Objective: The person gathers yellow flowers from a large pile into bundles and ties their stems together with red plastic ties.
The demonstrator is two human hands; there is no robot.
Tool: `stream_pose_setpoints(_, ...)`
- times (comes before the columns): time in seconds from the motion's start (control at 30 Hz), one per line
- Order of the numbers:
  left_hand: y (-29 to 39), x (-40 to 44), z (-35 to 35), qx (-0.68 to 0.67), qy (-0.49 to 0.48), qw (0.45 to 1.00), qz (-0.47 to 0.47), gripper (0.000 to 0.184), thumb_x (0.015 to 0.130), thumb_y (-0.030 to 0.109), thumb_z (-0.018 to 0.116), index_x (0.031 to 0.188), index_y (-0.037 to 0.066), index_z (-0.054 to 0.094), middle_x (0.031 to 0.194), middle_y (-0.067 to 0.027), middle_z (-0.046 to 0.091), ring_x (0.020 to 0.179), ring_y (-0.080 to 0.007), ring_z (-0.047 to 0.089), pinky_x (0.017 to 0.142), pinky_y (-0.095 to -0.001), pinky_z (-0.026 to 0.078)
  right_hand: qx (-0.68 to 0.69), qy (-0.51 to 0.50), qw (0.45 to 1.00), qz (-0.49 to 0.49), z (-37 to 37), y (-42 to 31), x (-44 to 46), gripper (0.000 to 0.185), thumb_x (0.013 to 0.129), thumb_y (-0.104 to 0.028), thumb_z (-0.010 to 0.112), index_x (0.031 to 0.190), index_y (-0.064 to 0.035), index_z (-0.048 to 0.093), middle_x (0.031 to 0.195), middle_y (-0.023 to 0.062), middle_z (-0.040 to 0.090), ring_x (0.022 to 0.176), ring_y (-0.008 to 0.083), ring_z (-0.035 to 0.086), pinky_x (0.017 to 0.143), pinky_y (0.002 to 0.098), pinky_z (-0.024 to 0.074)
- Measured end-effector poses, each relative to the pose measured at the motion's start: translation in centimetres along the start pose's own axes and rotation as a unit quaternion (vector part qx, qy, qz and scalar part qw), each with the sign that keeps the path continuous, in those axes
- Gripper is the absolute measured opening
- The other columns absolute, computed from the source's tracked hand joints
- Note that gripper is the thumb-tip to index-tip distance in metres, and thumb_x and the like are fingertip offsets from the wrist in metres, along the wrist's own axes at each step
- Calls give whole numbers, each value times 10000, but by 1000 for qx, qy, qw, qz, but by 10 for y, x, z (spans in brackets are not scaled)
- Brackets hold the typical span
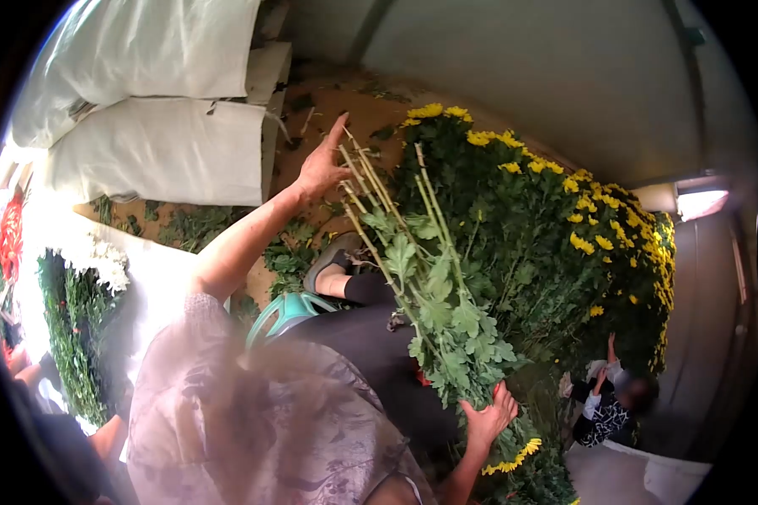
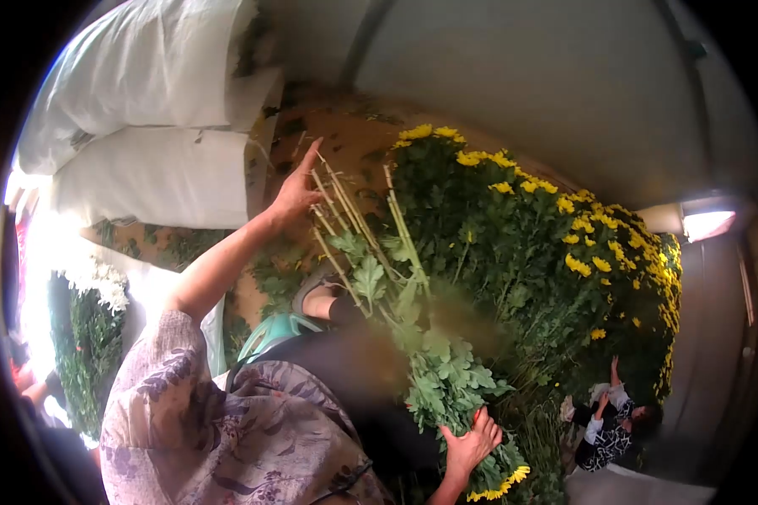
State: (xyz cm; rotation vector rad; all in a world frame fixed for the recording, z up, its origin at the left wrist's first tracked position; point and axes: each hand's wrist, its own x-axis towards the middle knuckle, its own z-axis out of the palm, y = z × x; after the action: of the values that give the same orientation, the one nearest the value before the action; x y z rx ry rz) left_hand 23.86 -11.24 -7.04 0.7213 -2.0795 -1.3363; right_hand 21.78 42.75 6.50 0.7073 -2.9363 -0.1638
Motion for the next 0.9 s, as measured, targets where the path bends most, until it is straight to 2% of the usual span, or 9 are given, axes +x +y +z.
stream_pose_setpoints(0.13, 10, 18, 11, -195, -74, 970, -127, 448, 823, 182, 662, 1251, 135, 540, 1026, -160, 661, 972, -324, 624, 828, -375, 494, -1, 6, 1000, 16, -4, -7, -2, 937, 415, -337, 871, 1209, -18, 488, 958, 139, 542, 968, 327, 500, 1013, 456, 298)
stream_pose_setpoints(0.17, 6, 20, 13, 26, -20, 994, -105, 242, 865, 214, 596, 1051, 65, 640, 975, -150, 665, 888, -304, 640, 773, -371, 514, 4, 12, 1000, 15, -3, -7, -3, 935, 411, -317, 880, 1212, -28, 493, 961, 128, 539, 972, 311, 497, 1017, 452, 290)
stream_pose_setpoints(0.3, -89, 28, -40, 436, -187, 867, -151, 199, 819, 129, 548, 934, 47, 687, 1019, -193, 655, 966, -348, 628, 752, -431, 525, 0, -8, 999, 45, -5, -7, -3, 912, 429, -327, 882, 1209, -43, 505, 971, 114, 537, 982, 290, 495, 1029, 441, 268)
stream_pose_setpoints(0.4, -71, 18, -71, 428, -264, 840, -207, 323, 759, 130, 638, 1070, 42, 647, 1148, -207, 604, 1083, -360, 571, 854, -428, 492, 15, -2, 999, 38, -6, -8, -1, 903, 431, -337, 881, 1204, -50, 512, 971, 109, 540, 985, 293, 494, 1020, 442, 274)
stream_pose_setpoints(0.53, 25, 8, -49, 358, -185, 914, 41, 733, 703, 181, 758, 1344, 98, 413, 1416, -169, 355, 1309, -341, 337, 1038, -419, 352, 5, -13, 999, 43, -14, -14, 3, 883, 434, -355, 878, 1186, -58, 520, 963, 96, 546, 980, 291, 496, 1009, 442, 279)
stream_pose_setpoints(0.67, 142, -6, -17, 239, -12, 941, 239, 605, 814, 171, 665, 1358, 106, 409, 1390, -159, 408, 1293, -325, 375, 1065, -412, 338, -4, -10, 999, 34, -17, -17, 4, 893, 453, -345, 885, 1209, -76, 492, 986, 79, 547, 1010, 271, 490, 1023, 431, 264)
stream_pose_setpoints(0.73, 120, 21, -13, 85, 92, 989, 82, 634, 801, 146, 650, 1377, 110, 387, 1364, -186, 436, 1274, -333, 399, 1063, -432, 339, -3, -11, 999, 42, -17, -19, 2, 894, 452, -340, 886, 1211, -77, 492, 999, 80, 544, 1018, 268, 487, 1028, 430, 259)
stream_pose_setpoints(0.83, 49, 57, -22, -88, 73, 965, -236, 565, 777, 68, 579, 1323, 39, 435, 1056, -136, 616, 841, -205, 579, 764, -347, 469, -8, -15, 998, 60, -16, -21, -3, 901, 451, -334, 889, 1217, -78, 491, 1018, 82, 539, 1033, 267, 481, 1038, 430, 250)
stream_pose_setpoints(0.9, -12, 53, -29, -233, -171, 906, -310, 412, 827, 103, 531, 1229, 27, 489, 1049, -139, 610, 917, -283, 597, 798, -391, 481, -14, -16, 997, 68, -16, -21, -3, 912, 450, -331, 890, 1228, -74, 488, 1022, 86, 538, 1037, 269, 479, 1043, 430, 244)
